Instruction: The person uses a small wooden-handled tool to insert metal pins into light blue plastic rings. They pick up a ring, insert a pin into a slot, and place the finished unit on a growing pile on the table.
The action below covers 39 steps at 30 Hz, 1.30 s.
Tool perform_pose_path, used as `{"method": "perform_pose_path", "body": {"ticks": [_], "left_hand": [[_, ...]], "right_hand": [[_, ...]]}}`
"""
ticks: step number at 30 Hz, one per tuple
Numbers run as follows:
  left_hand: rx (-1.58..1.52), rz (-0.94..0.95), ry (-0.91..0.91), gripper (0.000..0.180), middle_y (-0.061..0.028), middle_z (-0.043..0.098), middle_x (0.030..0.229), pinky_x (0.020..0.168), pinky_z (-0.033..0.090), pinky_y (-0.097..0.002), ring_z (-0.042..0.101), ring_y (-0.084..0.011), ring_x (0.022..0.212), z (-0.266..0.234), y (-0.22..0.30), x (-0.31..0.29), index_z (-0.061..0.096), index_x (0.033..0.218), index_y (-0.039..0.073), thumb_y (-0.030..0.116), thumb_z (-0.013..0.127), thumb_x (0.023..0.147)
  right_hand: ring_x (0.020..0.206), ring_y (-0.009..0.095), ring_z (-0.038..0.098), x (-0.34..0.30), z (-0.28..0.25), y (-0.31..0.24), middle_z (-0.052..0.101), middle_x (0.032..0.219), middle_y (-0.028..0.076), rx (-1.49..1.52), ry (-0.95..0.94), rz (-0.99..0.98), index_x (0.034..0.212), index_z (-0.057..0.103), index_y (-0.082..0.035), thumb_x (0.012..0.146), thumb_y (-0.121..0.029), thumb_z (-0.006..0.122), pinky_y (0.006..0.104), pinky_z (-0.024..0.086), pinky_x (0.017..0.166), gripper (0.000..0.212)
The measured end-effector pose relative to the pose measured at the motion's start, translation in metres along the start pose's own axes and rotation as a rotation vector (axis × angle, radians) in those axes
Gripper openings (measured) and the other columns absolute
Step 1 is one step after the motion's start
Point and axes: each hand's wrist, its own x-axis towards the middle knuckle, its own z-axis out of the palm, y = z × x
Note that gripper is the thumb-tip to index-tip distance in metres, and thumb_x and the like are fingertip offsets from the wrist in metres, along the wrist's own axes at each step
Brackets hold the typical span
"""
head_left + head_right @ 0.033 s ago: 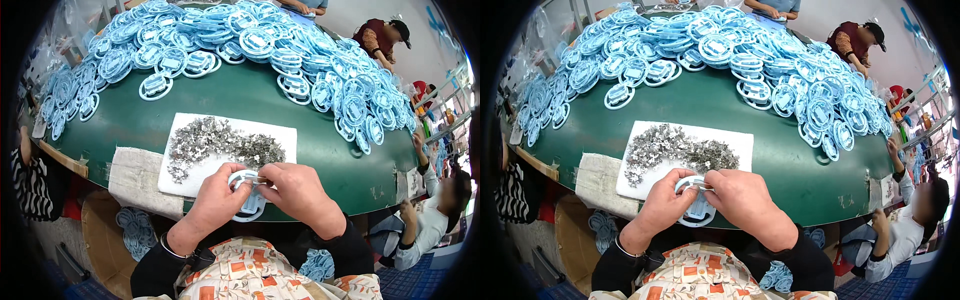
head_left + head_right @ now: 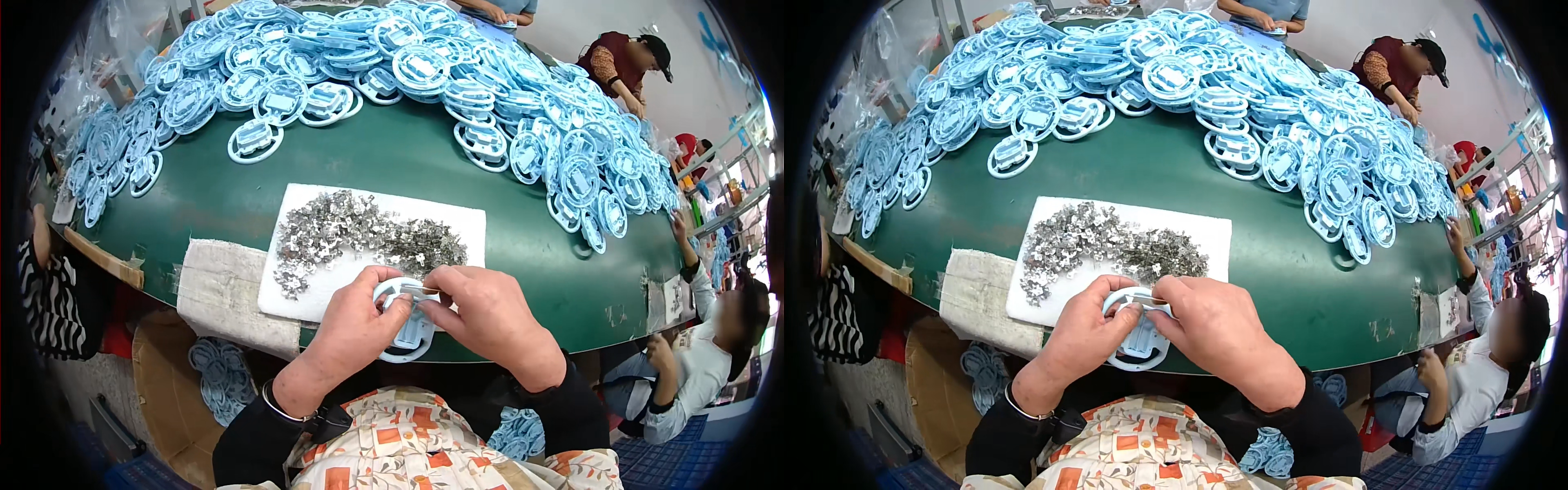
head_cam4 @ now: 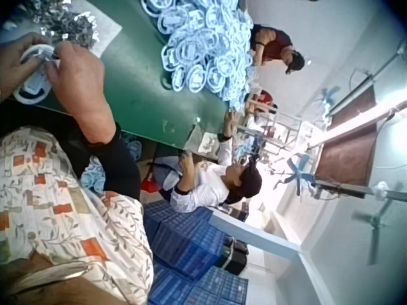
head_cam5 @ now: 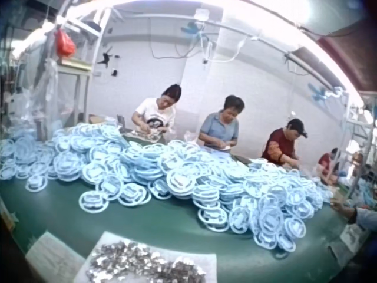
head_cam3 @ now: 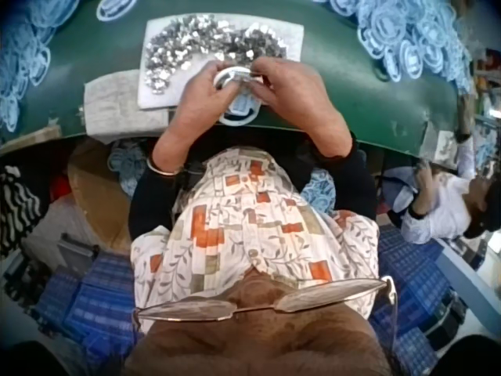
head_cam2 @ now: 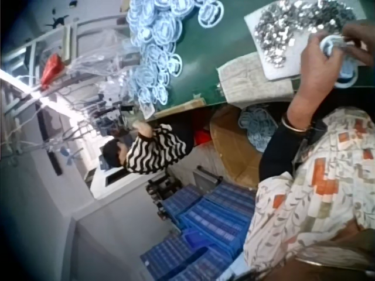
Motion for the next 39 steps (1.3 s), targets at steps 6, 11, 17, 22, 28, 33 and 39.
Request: {"method": "perform_pose_path", "body": {"ticks": [6,11,17,22,28,33,39], "left_hand": [[-0.026,0.08,0.007,0.032,-0.007,0.071,0.096,0.076,0.054,-0.0262,0.064,-0.0084,0.084,-0.002,-0.018,0.001,0.059,0.129,-0.003,0.018,0.056,0.104],[0.001,0.075,0.0,0.03,-0.0063,0.071,0.096,0.073,0.053,-0.0261,0.064,-0.0077,0.083,-0.002,-0.016,0.003,0.059,0.128,-0.004,0.015,0.049,0.107],[0.024,0.091,0.005,0.031,-0.0065,0.071,0.095,0.071,0.053,-0.0266,0.063,-0.0077,0.08,-0.001,-0.016,0.003,0.06,0.128,-0.004,0.016,0.05,0.107],[0.127,0.062,0.004,0.031,-0.0065,0.072,0.095,0.073,0.053,-0.0271,0.063,-0.0083,0.082,-0.004,-0.013,0.003,0.06,0.128,-0.005,0.016,0.05,0.107],[-0.325,0.081,-0.078,0.033,-0.0068,0.07,0.109,0.082,0.055,-0.0248,0.066,-0.0087,0.093,-0.004,-0.028,0.007,0.056,0.133,-0.004,0.016,0.049,0.109],[-0.507,0.095,-0.14,0.034,-0.0069,0.068,0.113,0.084,0.054,-0.0241,0.064,-0.0075,0.098,0.0,-0.022,-0.002,0.054,0.135,-0.003,0.017,0.049,0.109],[-0.159,0.231,-0.213,0.04,-0.006,0.067,0.12,0.091,0.053,-0.0281,0.063,-0.0103,0.103,-0.002,-0.013,-0.006,0.055,0.14,-0.004,0.015,0.053,0.105]], "right_hand": [[0.072,0.033,0.068,-0.025,0.013,0.016,0.069,0.082,0.009,0.178,0.15,-0.043,0.114,0.068,-0.01,0.091,-0.011,0.068,0.0429,0.054,0.06,0.024],[0.064,0.029,0.067,-0.036,0.009,0.012,0.066,0.075,0.006,0.033,0.075,-0.054,0.12,0.071,-0.015,0.088,-0.009,0.071,0.0401,0.052,0.053,0.032],[0.062,0.025,0.066,-0.033,0.008,0.008,0.06,0.07,0.003,-0.156,0.024,-0.074,0.119,0.07,-0.016,0.083,-0.01,0.072,0.0392,0.051,0.051,0.037],[0.063,0.023,0.067,-0.027,0.0,-0.011,0.058,0.069,0.004,-0.387,-0.02,-0.146,0.119,0.068,-0.012,0.081,-0.015,0.072,0.0375,0.051,0.052,0.038],[0.059,0.021,0.064,-0.034,0.007,0.011,0.064,0.071,0.007,0.185,0.165,0.024,0.119,0.065,-0.003,0.093,-0.017,0.07,0.032,0.049,0.054,0.029],[0.073,0.006,0.06,-0.044,0.032,0.011,0.066,0.086,0.002,1.066,0.081,0.405,0.121,0.063,0.0,0.103,-0.017,0.063,0.0235,0.049,0.066,0.024],[0.08,0.001,0.057,-0.05,0.026,0.013,0.065,0.097,-0.002,1.177,0.001,0.397,0.122,0.062,0.001,0.105,-0.018,0.06,0.0194,0.046,0.068,0.026]]}}
